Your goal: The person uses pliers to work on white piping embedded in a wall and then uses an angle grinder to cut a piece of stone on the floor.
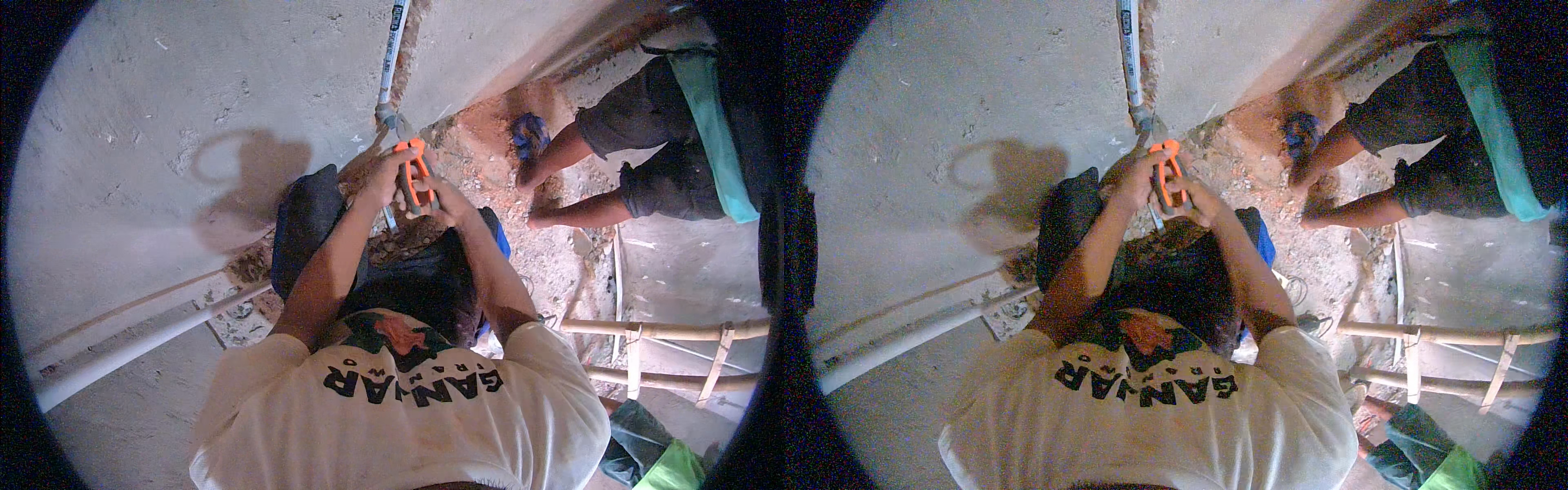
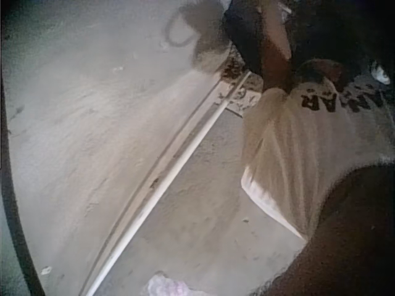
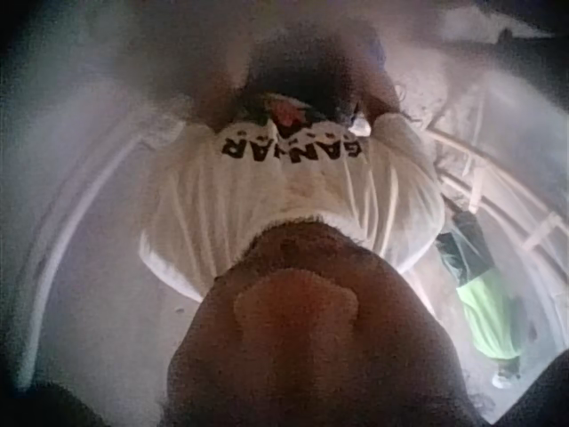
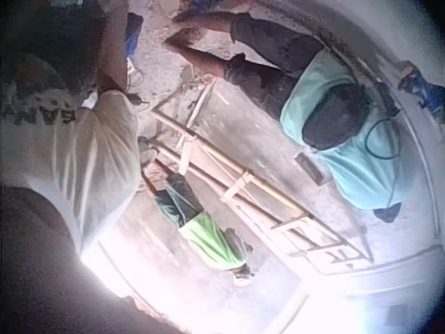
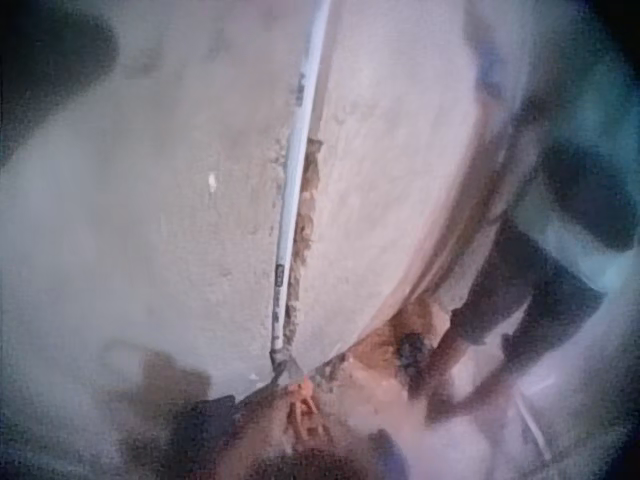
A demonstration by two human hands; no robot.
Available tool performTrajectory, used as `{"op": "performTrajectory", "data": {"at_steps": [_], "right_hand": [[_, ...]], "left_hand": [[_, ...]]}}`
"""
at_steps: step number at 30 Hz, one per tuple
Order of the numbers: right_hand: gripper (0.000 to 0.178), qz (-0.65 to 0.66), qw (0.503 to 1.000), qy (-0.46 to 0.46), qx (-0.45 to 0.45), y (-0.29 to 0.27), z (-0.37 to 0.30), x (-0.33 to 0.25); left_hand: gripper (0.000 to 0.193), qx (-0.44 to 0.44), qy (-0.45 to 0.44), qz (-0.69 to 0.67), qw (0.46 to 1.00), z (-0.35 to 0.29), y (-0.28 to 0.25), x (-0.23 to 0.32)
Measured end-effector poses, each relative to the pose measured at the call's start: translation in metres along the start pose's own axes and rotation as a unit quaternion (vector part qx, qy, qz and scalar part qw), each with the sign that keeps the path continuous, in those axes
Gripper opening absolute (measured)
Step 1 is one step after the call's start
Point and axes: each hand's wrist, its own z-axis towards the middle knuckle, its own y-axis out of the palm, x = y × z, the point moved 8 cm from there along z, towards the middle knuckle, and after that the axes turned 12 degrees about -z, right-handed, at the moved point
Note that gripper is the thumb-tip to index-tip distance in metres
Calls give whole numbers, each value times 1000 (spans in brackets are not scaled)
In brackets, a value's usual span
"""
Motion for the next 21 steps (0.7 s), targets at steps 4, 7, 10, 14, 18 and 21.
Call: {"op": "performTrajectory", "data": {"at_steps": [4, 7, 10, 14, 18, 21], "right_hand": [[35, -294, 939, 38, 176, -50, -32, 0], [42, -304, 935, -13, 180, -51, -41, -9], [41, -299, 941, 25, 158, -50, -40, -11], [37, -178, 979, 8, 102, -29, -36, -22], [49, -172, 982, 41, 74, -30, -30, -22], [49, -146, 986, 31, 76, -30, -31, -25]], "left_hand": [[45, -33, 37, 5, 999, 22, -7, -34], [42, 12, 19, 1, 1000, 24, -16, -53], [41, 14, 58, 30, 998, 17, -12, -43], [40, 10, 91, -19, 996, 8, -10, -27], [42, 10, 79, -11, 997, 1, -6, -21], [43, 15, 79, -2, 997, -4, -1, -14]]}}
